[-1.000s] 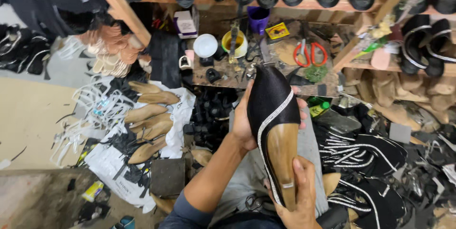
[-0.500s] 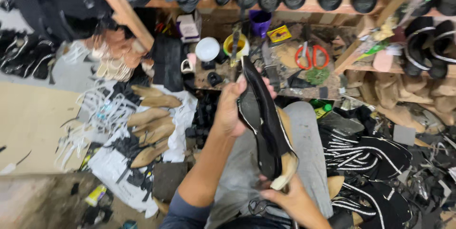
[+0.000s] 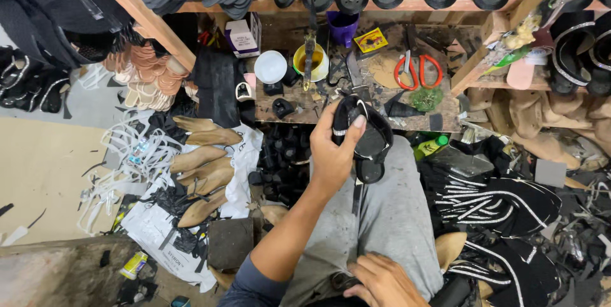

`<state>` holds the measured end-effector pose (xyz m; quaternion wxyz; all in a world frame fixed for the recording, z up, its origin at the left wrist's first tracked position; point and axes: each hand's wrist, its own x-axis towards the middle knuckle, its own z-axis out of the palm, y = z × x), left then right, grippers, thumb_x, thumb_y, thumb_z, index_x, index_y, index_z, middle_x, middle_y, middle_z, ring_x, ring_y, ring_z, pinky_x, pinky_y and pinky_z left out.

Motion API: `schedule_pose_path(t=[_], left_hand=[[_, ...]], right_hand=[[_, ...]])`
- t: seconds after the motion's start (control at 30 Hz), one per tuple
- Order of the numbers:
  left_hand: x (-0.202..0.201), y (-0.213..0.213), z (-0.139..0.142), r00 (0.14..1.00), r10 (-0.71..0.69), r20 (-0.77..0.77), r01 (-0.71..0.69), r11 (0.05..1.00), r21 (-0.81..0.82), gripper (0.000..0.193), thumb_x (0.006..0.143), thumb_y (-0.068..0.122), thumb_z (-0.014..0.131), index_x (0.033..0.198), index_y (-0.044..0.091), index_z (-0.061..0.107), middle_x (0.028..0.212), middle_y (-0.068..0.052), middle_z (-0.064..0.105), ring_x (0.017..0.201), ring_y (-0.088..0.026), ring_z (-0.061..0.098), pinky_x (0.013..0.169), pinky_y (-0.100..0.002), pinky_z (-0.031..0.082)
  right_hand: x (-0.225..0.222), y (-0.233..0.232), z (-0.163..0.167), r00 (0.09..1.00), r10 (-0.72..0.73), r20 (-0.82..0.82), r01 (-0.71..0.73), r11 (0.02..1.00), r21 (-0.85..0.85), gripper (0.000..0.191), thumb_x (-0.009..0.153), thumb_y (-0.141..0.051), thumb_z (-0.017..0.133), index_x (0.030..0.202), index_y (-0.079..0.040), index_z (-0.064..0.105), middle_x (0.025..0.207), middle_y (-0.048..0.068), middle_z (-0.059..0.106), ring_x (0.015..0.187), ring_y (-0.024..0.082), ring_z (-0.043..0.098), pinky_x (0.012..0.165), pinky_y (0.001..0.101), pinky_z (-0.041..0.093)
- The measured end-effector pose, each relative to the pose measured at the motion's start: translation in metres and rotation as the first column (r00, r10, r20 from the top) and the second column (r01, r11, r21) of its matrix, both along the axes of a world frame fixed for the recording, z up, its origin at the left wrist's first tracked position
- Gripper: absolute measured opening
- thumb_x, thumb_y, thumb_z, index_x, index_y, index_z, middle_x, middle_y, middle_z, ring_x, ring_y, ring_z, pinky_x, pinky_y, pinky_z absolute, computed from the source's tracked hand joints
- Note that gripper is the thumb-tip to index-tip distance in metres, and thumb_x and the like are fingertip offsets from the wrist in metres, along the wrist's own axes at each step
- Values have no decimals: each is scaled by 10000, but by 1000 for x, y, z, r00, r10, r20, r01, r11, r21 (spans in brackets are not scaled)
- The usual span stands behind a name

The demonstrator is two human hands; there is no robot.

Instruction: The person inserts a wooden shoe last into a black high-heeled shoe and uses a hammer to tap the shoe around the last. They repeatedly adjust the shoe and last, then remove the last and place the shoe on a shelf.

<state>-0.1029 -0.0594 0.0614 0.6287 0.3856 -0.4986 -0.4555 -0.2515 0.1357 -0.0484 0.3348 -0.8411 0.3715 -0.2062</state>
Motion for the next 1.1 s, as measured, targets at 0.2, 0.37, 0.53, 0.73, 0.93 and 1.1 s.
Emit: schedule_pose_path(t=[0.2,0.37,0.53,0.73,0.93,1.1], left_hand=[[-5,20,12,996,22,-82,-33,989,-143,370,1036,28,626,1374,-23,484,1360,-139,646,1218,-149,635,1095,-297,507],[-1,24,21,999,11,38,-3,979,-202,385,1047,-5,627,1404,-28,484,1356,-187,667,1257,-192,648,1130,-335,504],[8,20,38,878,289,382,-132,913,-386,394,1036,-5,633,1411,2,512,1290,-179,671,1174,-261,702,1057,-348,550],[33,7,54,649,393,651,-111,896,-431,326,999,-4,643,1321,-7,597,1164,-196,691,1026,-365,714,876,-397,581],[35,9,50,597,358,718,-56,912,-407,376,987,25,601,1361,-9,582,1173,-211,688,1007,-368,710,849,-393,584],[36,12,42,941,-218,260,269,946,-180,396,1136,201,460,1465,-5,540,1376,-168,674,1274,-251,646,1124,-329,491]], right_hand=[[5,-6,21,975,-160,156,166,986,-26,416,750,-338,886,920,-38,654,803,106,626,741,319,647,621,399,521],[-5,-1,10,948,-119,295,136,990,-36,432,711,-307,897,927,-17,660,786,108,613,708,298,632,608,374,508],[-9,5,-18,828,-348,440,317,937,146,230,823,-252,846,876,-67,718,817,59,736,733,213,741,644,315,559],[-21,-64,16,245,-851,465,240,518,821,226,982,-248,537,956,-28,584,1028,93,738,875,212,729,754,306,565],[2,-127,124,617,-586,526,519,805,287,274,890,-31,696,1098,-54,520,892,29,592,739,177,617,678,309,522],[16,-159,170,741,-494,454,620,763,-181,333,870,-41,795,1042,-9,511,936,31,587,797,146,582,718,295,491]])
